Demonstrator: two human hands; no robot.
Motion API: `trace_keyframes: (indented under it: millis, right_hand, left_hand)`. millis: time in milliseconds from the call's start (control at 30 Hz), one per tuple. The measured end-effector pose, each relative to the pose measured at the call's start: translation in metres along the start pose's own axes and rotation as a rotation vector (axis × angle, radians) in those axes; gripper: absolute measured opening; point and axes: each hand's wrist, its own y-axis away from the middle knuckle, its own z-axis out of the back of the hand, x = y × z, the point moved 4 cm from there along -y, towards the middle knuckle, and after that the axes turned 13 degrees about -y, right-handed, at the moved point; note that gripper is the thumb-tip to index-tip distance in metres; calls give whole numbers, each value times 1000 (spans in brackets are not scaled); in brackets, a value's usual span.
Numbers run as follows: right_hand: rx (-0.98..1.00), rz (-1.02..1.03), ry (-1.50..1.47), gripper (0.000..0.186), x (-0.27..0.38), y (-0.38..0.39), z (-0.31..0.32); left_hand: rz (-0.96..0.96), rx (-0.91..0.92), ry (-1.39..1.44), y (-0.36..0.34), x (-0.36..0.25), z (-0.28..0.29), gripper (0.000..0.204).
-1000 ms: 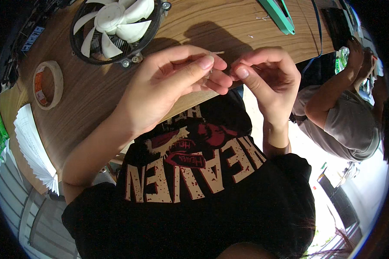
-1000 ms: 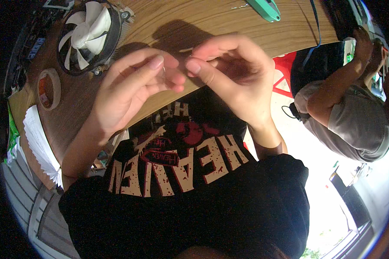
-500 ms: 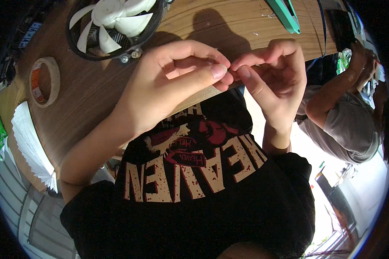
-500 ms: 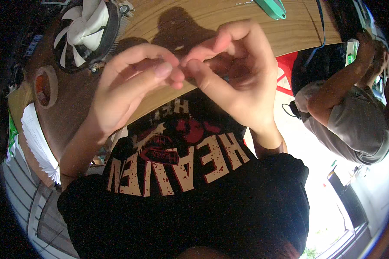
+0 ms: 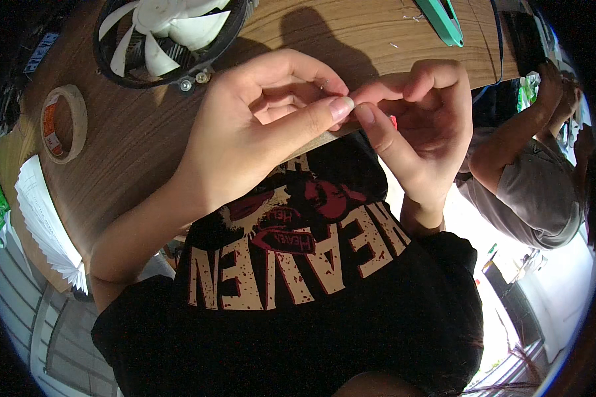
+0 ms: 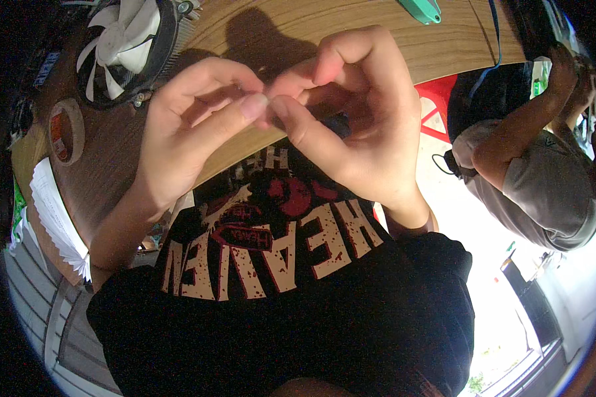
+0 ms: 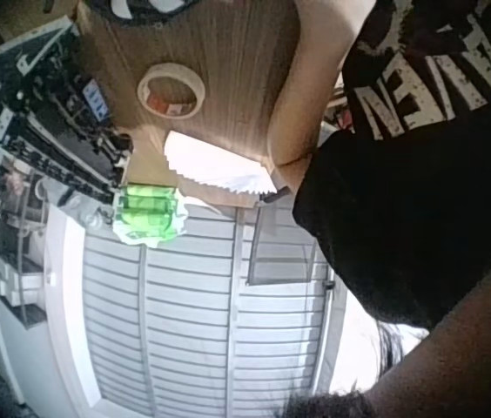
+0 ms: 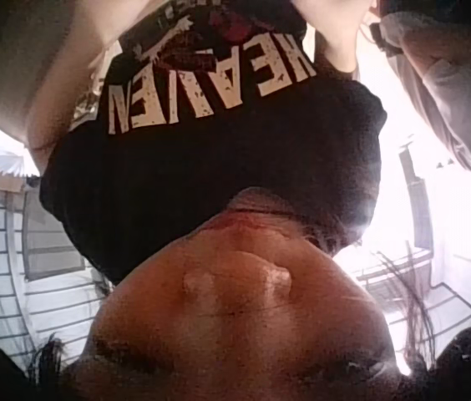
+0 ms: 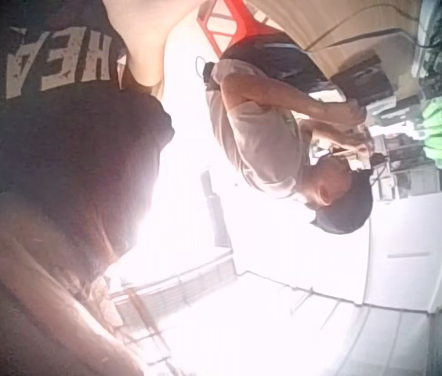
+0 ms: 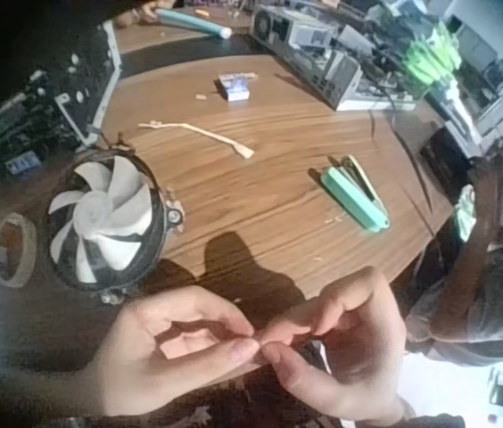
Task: The person works on computer components, first handling a small electrical component by hand and then using a screwdriver to secure a fan to a heatsink.
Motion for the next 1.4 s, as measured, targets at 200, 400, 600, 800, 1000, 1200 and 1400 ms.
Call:
trace_keyframes:
  millis: [200,400,600,800,1000,1200,1400]
  right_hand:
    - [-22,-35,36,33,-1,2,3]
    - [-14,115,177,33,-7,4,2]
    - [98,706,489,25,-1,5,7]
    - [86,641,644,19,-1,10,2]
    - [80,702,578,14,-10,13,-5]
    - [31,509,220,30,-25,11,1]
    - [96,-1,-29,43,-33,9,6]
  left_hand:
    - [-132,-52,-85,-2,2,0,12]
    - [-114,-77,-126,-1,1,0,14]
    - [63,-52,1,0,2,-4,17]
    - [107,48,58,-2,10,0,19]
    - [194,73,86,4,16,4,19]
    - [123,35,-40,7,19,11,17]
    - [37,14,-113,9,18,9,12]
